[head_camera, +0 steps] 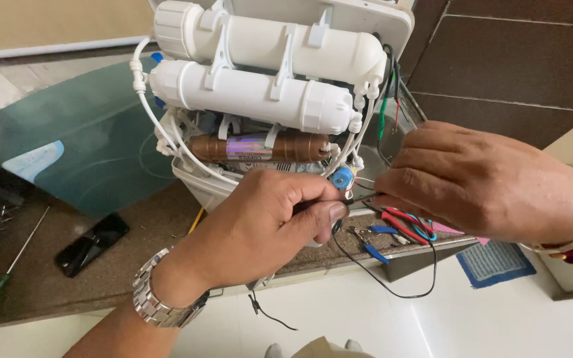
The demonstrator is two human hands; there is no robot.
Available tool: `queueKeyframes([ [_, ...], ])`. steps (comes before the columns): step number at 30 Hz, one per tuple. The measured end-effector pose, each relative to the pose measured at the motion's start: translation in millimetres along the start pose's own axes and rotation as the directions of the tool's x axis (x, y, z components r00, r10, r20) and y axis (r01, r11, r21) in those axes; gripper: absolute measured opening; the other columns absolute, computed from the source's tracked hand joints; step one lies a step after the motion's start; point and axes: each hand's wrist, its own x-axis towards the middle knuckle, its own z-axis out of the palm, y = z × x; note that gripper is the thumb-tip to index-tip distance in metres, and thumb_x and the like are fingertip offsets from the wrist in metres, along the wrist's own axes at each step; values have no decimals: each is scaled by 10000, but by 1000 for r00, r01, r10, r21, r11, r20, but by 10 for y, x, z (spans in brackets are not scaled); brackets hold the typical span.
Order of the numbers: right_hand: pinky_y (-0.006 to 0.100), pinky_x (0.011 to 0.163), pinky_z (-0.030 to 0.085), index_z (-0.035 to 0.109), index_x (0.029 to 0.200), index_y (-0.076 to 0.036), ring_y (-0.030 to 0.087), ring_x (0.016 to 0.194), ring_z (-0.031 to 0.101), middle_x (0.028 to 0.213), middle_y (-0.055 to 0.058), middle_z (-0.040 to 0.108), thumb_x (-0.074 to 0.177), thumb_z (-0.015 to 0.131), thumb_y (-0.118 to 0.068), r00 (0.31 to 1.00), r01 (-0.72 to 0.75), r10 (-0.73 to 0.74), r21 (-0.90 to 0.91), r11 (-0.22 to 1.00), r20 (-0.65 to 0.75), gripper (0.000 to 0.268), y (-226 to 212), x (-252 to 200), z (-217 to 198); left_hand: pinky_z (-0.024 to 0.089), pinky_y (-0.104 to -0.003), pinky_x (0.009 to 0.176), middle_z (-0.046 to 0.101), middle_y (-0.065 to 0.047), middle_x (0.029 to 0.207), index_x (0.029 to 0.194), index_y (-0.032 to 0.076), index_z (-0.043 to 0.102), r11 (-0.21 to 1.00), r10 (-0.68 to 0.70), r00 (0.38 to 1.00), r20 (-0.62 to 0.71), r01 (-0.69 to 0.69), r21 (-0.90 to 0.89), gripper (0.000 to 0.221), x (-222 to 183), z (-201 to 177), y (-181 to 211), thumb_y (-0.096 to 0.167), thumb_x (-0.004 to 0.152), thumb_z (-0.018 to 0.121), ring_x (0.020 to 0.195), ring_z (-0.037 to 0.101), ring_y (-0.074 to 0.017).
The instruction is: The person repairs a countertop reverse-osmosis water purifier at a kitchen sink, working on its wiring and a black power adapter. They strip and join wires by hand, use pliers and scissors on the cables, and connect the adapter to the purifier's wiring.
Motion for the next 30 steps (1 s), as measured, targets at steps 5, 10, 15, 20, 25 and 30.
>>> queueKeyframes([
  [5, 432, 821, 543, 663, 1147, 27, 282, 903, 679, 947, 126, 687, 813, 736, -233, 1000, -3, 2, -58, 998, -31, 429, 247, -246, 13, 490, -228, 563, 722, 10, 691, 919, 22, 736, 1000, -14, 999, -52, 13, -22, 177, -88, -95, -140, 164, 975, 647, 624, 612, -22],
  [10, 404, 758, 543, 712, 1024, -40, 227, 799, 711, 883, 104, 716, 866, 761, -218, 968, -249, 241, -148, 957, -73, 244, 517, -1125, 293, 401, -220, 487, 729, 27, 705, 915, 24, 791, 970, -218, 961, -171, 194, -144, 190, -228, -176, -194, 167, 948, 670, 580, 489, -8],
  [15, 381, 730, 555, 746, 924, -55, 253, 819, 683, 898, 78, 743, 740, 734, -171, 847, -510, 515, 74, 857, -128, 218, -228, -947, 901, 433, -189, 504, 770, 13, 784, 1023, 16, 777, 961, -153, 931, -331, 62, -269, 161, -247, 41, -346, 127, 940, 697, 590, 515, -7],
  [20, 415, 816, 537, 696, 967, -54, 277, 932, 652, 912, 93, 685, 820, 675, -149, 777, -629, 627, 57, 775, 49, 176, -418, -1421, 2767, 522, -192, 541, 781, -20, 804, 1058, -5, 772, 917, -209, 914, -348, 60, -393, 175, -188, 251, -391, 95, 922, 727, 614, 612, -20],
  [25, 416, 888, 523, 669, 1014, -87, 290, 999, 623, 982, 94, 658, 771, 625, -80, 679, -732, 729, -2, 682, 89, 248, -392, -1596, 3723, 552, -199, 570, 779, -39, 839, 1069, -29, 759, 903, -153, 918, -365, -19, -428, 181, -140, 378, -383, 81, 928, 729, 641, 644, -31],
  [30, 434, 867, 520, 664, 1054, -98, 299, 1006, 627, 1008, 97, 664, 804, 609, -57, 634, -770, 770, -32, 637, 75, 259, -381, -1677, 4019, 536, -207, 559, 764, -57, 828, 1051, -40, 753, 862, -183, 919, -348, -20, -506, 166, -95, 456, -401, 81, 940, 729, 633, 628, -37],
])
